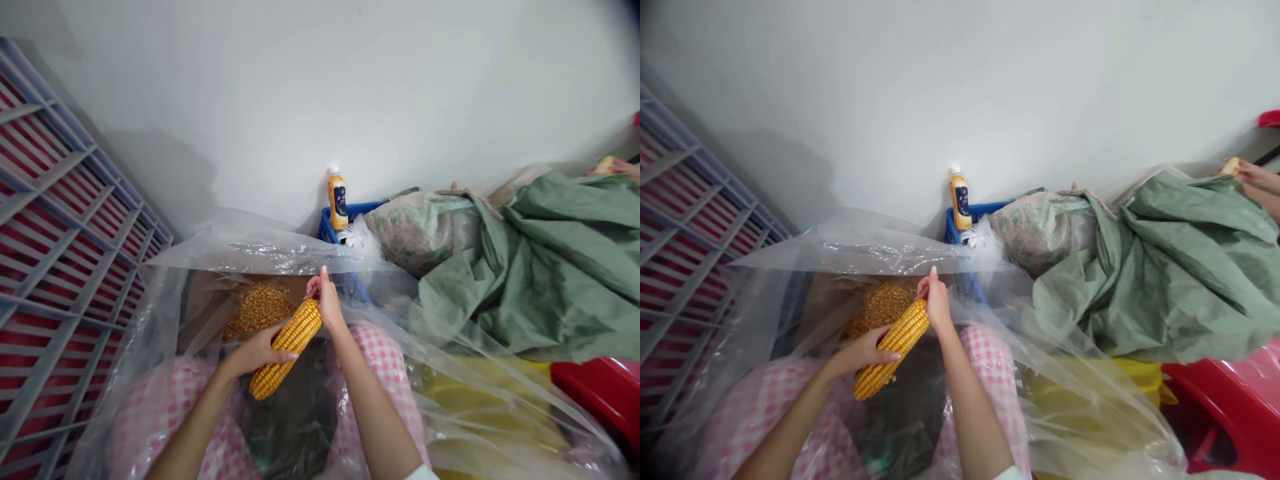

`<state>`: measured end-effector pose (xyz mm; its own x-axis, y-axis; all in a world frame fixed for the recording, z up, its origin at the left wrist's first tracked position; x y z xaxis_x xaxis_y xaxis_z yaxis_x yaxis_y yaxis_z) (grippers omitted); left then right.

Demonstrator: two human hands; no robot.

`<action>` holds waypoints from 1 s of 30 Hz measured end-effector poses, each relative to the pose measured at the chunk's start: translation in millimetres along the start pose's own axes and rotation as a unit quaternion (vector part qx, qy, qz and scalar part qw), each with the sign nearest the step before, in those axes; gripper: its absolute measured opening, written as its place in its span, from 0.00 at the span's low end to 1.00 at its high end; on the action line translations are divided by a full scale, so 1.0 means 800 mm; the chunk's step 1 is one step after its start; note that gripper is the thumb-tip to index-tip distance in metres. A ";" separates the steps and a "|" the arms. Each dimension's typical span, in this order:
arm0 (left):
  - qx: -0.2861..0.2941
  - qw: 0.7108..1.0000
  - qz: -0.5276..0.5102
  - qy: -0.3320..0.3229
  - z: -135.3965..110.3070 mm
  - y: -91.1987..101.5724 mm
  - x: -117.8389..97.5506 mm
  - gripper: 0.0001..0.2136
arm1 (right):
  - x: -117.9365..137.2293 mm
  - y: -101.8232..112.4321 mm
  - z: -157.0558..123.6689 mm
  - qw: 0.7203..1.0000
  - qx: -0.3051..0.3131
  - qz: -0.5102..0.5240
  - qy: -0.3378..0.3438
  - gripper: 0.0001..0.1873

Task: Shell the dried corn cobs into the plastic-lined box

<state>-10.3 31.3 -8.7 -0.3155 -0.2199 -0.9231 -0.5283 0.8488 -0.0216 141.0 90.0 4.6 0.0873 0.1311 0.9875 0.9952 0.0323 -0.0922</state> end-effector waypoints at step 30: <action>-0.103 0.948 -0.293 -0.072 -0.005 -0.001 0.002 0.28 | -0.004 -0.067 -0.028 0.934 0.273 0.212 -0.085 0.25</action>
<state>-13.6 28.2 -8.6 0.1828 -0.5431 -0.8195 -0.7266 0.4869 -0.4847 88.8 65.6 9.2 0.4144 0.4017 0.8167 0.6975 0.4363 -0.5685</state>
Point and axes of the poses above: each hand's wrist, its own z-axis towards the middle knuckle, its own y-axis out of the back of the hand, x = y × z, the point moved 5 cm from there along z, towards the middle knuckle, and after that the axes turned 13 degrees about x, right-handed, at the moved point
